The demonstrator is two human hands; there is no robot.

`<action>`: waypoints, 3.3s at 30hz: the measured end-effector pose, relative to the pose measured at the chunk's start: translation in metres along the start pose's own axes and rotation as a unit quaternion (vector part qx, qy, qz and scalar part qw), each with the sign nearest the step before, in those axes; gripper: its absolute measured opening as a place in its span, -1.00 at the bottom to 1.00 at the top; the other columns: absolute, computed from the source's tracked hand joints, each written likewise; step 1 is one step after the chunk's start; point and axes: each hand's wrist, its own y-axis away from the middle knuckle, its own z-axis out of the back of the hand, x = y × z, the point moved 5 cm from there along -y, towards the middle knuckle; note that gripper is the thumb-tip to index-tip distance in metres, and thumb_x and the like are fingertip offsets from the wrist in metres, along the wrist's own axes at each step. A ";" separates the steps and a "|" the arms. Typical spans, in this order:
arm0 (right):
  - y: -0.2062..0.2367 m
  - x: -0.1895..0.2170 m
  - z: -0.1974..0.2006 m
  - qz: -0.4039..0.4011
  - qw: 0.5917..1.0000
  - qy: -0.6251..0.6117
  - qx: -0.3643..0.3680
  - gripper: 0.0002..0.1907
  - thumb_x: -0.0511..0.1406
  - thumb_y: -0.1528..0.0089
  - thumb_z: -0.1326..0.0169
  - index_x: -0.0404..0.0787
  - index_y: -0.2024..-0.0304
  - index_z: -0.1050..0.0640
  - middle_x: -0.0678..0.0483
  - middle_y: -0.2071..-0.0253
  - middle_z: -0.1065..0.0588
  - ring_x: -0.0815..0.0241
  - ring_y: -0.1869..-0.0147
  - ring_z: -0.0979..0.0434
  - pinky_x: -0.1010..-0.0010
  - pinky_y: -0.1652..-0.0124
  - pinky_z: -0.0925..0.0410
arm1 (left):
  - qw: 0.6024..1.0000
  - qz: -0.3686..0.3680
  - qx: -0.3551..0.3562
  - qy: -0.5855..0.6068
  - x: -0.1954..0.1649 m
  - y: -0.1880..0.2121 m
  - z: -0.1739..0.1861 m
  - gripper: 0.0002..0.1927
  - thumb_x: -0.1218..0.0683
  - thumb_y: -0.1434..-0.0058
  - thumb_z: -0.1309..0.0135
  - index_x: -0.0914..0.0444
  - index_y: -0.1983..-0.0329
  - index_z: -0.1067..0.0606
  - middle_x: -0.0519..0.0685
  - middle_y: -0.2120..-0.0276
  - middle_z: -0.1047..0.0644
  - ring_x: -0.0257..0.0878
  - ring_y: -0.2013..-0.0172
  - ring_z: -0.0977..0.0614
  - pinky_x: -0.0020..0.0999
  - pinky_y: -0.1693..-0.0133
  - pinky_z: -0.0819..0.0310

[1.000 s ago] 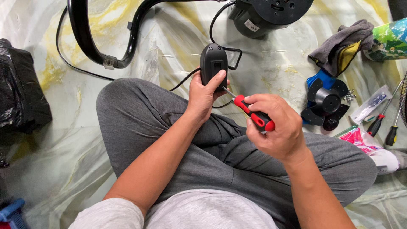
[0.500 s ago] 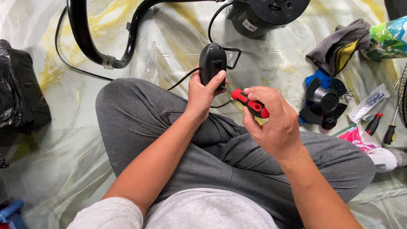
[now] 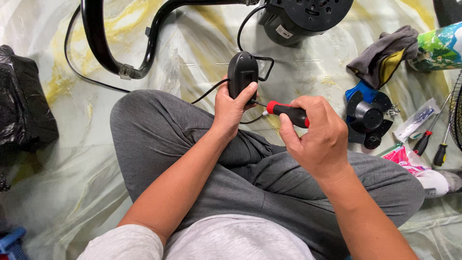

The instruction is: The person sits cross-legged and services a disassembled stand fan. They open the fan's control housing, manipulate its internal wires and circuit board, then use a screwdriver to unscrew and reassemble the housing shell.

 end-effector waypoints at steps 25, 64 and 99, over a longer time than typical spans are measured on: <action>-0.004 -0.016 0.000 -0.098 0.983 0.133 0.078 -0.63 -0.08 -0.28 -0.24 -0.21 0.16 -0.47 0.02 0.50 -0.47 -0.04 0.41 -0.53 0.16 0.39 -0.35 | 1.000 0.004 -0.021 -0.012 -0.001 -0.002 0.002 -0.55 0.04 -0.20 -0.28 0.20 -0.09 -0.40 -0.09 0.20 -0.55 -0.34 0.25 -0.63 -0.34 0.28 -0.64; -0.010 -0.010 0.007 -0.035 0.993 0.085 0.067 -0.63 -0.14 -0.26 -0.18 -0.29 0.10 -0.43 0.01 0.42 -0.46 -0.02 0.37 -0.52 0.17 0.40 -0.35 | 0.999 0.031 -0.015 0.009 0.010 -0.008 0.007 -0.61 -0.10 -0.27 -0.17 0.20 -0.02 -0.43 -0.10 0.25 -0.55 -0.35 0.28 -0.62 -0.36 0.31 -0.64; 0.007 -0.067 0.011 -0.225 0.794 -0.536 -0.176 -0.80 -0.49 -0.19 -0.07 -0.22 0.17 -0.38 0.03 0.25 -0.48 0.15 0.13 -0.63 0.22 0.14 -0.56 | 0.979 0.092 0.077 0.162 0.003 0.012 0.002 -0.49 -0.27 -0.39 0.11 0.23 -0.05 -0.48 0.00 0.15 -0.59 -0.19 0.11 -0.67 -0.16 0.13 -0.66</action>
